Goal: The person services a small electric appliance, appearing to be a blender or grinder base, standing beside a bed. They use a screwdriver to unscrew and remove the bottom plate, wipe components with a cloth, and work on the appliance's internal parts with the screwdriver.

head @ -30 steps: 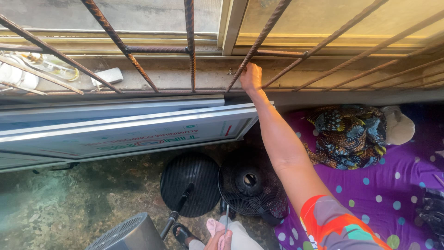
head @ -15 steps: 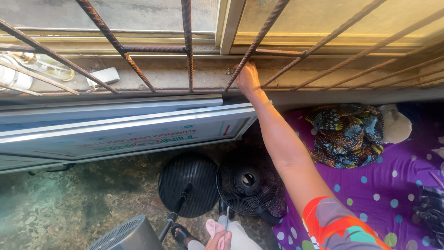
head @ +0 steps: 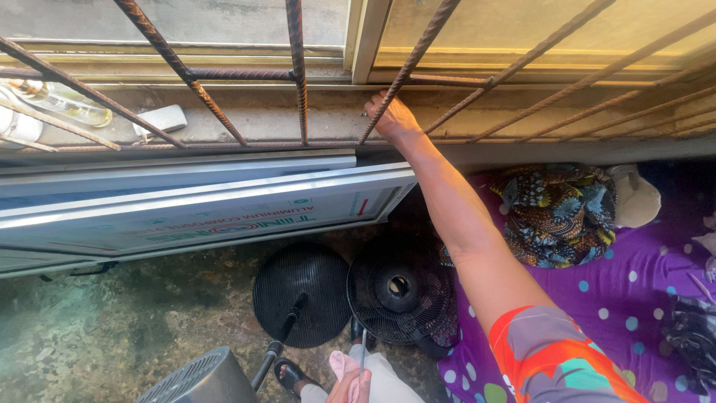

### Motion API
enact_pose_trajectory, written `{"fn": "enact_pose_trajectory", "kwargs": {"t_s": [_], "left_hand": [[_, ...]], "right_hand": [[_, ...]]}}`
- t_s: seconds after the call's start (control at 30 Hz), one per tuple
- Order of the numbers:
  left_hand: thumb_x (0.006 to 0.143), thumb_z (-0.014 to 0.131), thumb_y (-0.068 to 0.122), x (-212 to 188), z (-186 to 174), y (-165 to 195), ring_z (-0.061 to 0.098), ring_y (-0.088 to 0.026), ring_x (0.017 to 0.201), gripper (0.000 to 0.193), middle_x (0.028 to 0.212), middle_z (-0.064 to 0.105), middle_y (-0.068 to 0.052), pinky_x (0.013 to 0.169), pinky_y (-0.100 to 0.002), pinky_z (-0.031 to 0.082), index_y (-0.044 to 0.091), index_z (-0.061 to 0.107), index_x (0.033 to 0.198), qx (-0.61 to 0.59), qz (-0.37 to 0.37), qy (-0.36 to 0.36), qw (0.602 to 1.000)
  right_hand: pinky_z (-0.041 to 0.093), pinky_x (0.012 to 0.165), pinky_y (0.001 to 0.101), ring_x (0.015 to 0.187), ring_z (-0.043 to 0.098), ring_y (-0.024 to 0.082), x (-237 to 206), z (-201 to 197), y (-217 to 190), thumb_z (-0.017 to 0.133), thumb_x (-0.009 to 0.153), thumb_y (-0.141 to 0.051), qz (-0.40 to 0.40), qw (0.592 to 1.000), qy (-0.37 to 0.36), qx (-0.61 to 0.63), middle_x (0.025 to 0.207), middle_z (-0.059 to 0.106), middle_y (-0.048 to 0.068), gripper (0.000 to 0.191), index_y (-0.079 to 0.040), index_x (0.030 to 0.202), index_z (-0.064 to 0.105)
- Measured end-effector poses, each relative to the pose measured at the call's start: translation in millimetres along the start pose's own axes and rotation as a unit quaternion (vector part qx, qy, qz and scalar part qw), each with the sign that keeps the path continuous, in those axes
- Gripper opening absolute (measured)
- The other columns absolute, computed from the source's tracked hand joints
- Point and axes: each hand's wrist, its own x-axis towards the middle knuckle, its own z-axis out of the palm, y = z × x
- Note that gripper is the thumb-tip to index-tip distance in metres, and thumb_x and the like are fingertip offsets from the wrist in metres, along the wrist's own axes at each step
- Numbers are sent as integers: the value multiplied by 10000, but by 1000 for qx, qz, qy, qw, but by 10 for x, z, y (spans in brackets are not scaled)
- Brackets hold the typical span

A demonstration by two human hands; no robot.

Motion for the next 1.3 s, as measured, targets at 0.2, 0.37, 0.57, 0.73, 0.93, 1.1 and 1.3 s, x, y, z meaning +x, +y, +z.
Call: {"fn": "enact_pose_trajectory", "kwargs": {"t_s": [0.2, 0.37, 0.57, 0.73, 0.93, 1.1, 1.3], "left_hand": [[827, 794, 306, 114, 16, 23, 815, -301, 803, 260, 755, 796, -182, 796, -411, 612, 46, 807, 823, -24, 21, -31, 999], [842, 785, 304, 148, 31, 34, 809, -342, 835, 283, 747, 788, -204, 872, -463, 586, 24, 794, 803, -52, 39, -29, 997], [814, 807, 304, 206, 76, -46, 819, -295, 732, 247, 680, 792, -163, 788, -422, 632, 57, 800, 806, -72, 68, -11, 995], [756, 831, 276, 126, 79, 110, 779, -207, 587, 200, 650, 784, -131, 603, -334, 618, 87, 835, 823, -34, -58, -9, 998], [849, 796, 206, 384, 5, 865, 693, -109, 549, 174, 706, 768, -93, 527, -267, 543, 44, 817, 908, -129, -78, -48, 987], [851, 791, 176, 648, -26, 1367, 603, -95, 474, 162, 656, 699, -69, 434, -244, 440, 26, 825, 902, -153, -124, -52, 979], [881, 771, 158, 869, -34, 1780, 572, -81, 503, 172, 668, 661, -53, 434, -232, 414, -2, 813, 928, -225, -157, -55, 960]], "right_hand": [[494, 967, 434, 1026, 597, 319, -31, 3, 1, 570, 897, -78, -54, 995, 13, -77, 988, 644, 143, 112, -54, 969, 652], [505, 969, 457, 1050, 619, 354, -29, -30, 5, 555, 941, -99, -31, 999, 29, -30, 989, 647, 169, 106, -48, 957, 646], [528, 902, 475, 1048, 633, 389, 0, -10, -8, 543, 949, -99, 33, 998, 7, 54, 1009, 651, 189, 134, -35, 948, 661], [537, 895, 464, 1030, 638, 380, 35, 70, -12, 560, 922, -79, 25, 999, 15, 17, 1009, 653, 183, 121, -37, 939, 672], [540, 875, 458, 1010, 649, 342, 110, 148, -21, 586, 917, -64, -6, 995, -23, -95, 981, 655, 159, 103, -48, 945, 684], [527, 845, 469, 981, 645, 367, 47, 67, -42, 596, 896, -96, -12, 996, 15, -87, 980, 645, 191, 121, -22, 958, 669], [526, 869, 473, 1012, 647, 368, 68, 53, -46, 576, 914, -84, -2, 997, -12, -81, 1017, 655, 202, 143, -13, 994, 670]]}}
